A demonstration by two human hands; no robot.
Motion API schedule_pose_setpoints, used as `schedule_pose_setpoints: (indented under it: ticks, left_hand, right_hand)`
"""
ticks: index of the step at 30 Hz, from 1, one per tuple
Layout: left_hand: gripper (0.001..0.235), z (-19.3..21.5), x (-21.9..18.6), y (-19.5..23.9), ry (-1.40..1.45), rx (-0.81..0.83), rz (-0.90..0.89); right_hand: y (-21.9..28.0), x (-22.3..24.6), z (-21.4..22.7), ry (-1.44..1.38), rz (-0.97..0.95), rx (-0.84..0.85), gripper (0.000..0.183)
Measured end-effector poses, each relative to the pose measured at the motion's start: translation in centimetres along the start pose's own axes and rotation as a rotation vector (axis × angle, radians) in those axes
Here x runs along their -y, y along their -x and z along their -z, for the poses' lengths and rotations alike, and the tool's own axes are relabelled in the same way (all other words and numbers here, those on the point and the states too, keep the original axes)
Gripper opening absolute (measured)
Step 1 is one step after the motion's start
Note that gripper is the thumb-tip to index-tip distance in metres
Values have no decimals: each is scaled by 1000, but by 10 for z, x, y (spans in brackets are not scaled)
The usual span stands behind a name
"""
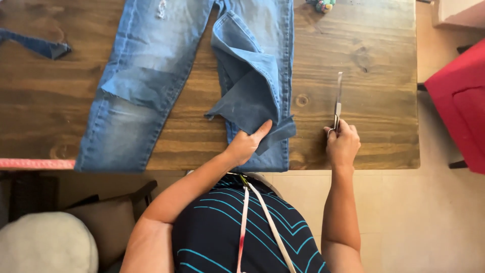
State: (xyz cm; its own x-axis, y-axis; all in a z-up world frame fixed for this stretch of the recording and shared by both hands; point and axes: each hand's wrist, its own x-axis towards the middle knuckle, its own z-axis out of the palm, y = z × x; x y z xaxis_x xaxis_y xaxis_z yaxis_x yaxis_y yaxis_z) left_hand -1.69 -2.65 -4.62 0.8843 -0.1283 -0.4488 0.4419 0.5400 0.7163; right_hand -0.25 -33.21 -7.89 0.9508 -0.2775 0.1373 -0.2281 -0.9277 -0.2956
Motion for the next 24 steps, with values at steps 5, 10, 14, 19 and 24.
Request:
schedule_pose_setpoints:
  ticks: [5, 10, 14, 19, 24]
  left_hand:
    - [32, -14, -2, 7, -261, 119, -155]
    - [15, -30, -3, 16, -237, 138, -292]
    - [17, -30, 24, 10, -95, 175, -371]
    - [21, -35, 65, -6, -316, 190, -431]
    - [28, -25, 24, 29, -559, 398, -80]
  right_hand:
    - [-29, -34, -5, 136, -43, 157, 31]
    - [-31, -35, 13, 178, 51, 236, 31]
    - [0, 25, 49, -386, 228, 199, 36]
    - [35, 41, 9, -1177, 63, 385, 19]
    - [28, 57, 36, -1088, 63, 223, 6]
